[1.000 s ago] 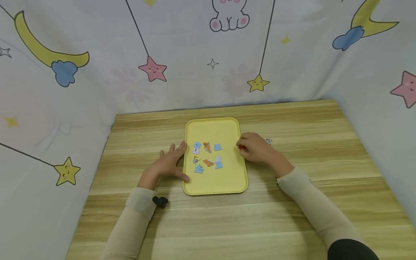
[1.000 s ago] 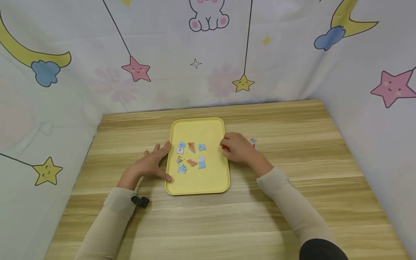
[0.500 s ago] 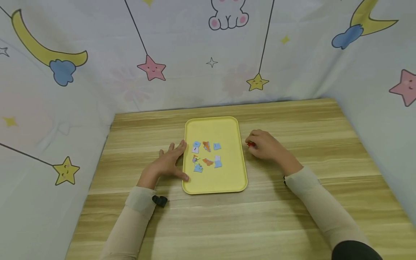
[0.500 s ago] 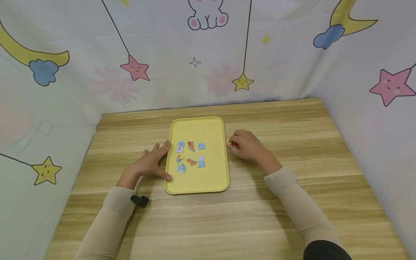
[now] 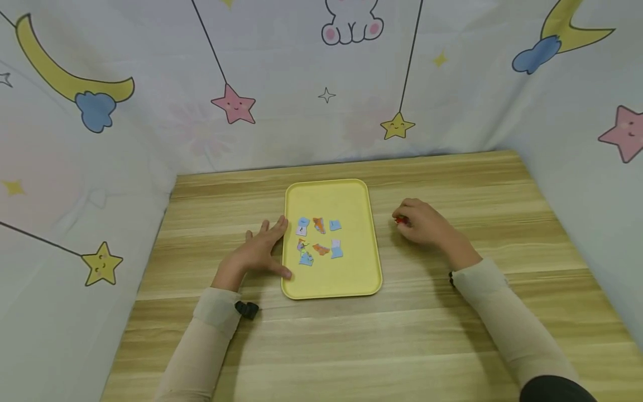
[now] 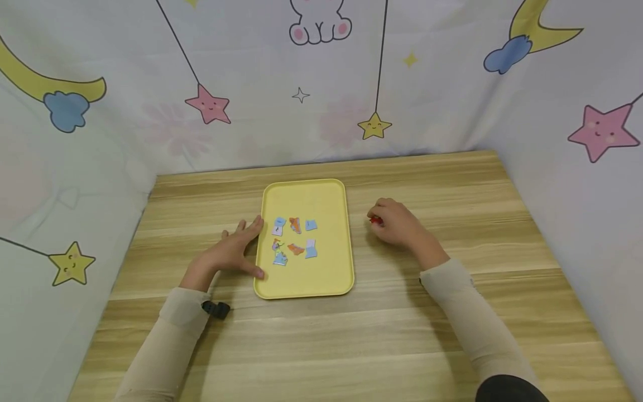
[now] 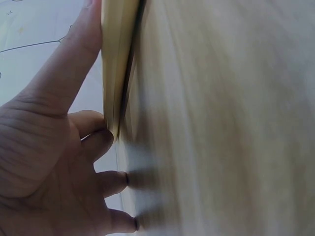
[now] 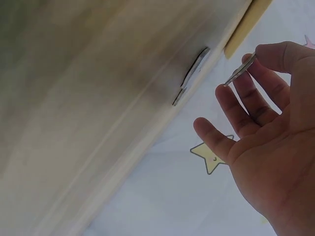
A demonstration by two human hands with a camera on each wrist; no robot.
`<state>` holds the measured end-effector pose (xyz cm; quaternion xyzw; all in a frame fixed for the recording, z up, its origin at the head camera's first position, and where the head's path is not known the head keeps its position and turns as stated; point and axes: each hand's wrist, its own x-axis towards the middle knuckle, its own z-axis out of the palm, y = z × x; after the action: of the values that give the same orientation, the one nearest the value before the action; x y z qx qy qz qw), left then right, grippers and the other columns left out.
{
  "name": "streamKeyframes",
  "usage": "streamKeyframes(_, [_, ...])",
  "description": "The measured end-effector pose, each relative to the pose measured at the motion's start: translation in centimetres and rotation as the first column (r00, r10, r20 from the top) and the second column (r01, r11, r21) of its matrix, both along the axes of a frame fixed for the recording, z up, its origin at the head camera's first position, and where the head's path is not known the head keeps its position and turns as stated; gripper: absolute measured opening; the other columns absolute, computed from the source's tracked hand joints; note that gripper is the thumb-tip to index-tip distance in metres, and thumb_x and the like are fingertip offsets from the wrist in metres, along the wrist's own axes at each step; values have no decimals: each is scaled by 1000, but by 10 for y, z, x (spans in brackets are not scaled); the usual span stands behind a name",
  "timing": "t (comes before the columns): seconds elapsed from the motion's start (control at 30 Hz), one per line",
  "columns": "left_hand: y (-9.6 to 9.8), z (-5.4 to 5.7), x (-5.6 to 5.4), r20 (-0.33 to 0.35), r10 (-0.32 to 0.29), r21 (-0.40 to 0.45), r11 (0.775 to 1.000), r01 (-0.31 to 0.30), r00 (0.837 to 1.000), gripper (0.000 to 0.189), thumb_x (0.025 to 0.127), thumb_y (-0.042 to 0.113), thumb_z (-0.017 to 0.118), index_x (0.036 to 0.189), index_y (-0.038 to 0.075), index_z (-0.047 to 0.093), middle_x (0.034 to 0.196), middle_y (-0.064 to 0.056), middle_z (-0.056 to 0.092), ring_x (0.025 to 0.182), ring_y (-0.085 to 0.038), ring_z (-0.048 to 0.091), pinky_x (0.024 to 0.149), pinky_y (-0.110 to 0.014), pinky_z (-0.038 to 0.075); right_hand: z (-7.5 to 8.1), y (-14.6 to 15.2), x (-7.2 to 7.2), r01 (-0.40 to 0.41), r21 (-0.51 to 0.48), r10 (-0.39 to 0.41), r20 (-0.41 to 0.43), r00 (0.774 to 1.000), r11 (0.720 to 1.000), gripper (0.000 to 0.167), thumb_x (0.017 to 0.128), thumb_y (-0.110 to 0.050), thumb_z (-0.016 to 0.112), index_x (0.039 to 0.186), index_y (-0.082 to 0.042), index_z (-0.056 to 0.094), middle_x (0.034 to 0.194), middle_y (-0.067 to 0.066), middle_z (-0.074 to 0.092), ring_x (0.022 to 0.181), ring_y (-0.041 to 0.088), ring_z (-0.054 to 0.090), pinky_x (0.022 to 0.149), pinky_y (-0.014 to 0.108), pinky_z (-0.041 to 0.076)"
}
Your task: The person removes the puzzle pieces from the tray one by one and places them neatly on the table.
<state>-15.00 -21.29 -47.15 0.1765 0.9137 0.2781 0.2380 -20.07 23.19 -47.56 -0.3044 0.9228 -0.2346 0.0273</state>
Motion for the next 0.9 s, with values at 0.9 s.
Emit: streamKeyframes(0.9, [1, -1, -3, 11, -1, -15, 1000, 1, 1000, 145, 65, 50, 100, 170, 9, 8, 177, -6, -1, 159, -44, -13, 118, -76, -13, -1, 44, 2, 61, -1, -61, 27, 998, 998, 25, 94, 1, 65, 115, 11, 74, 103, 18, 66, 87, 28, 59, 78, 44, 52])
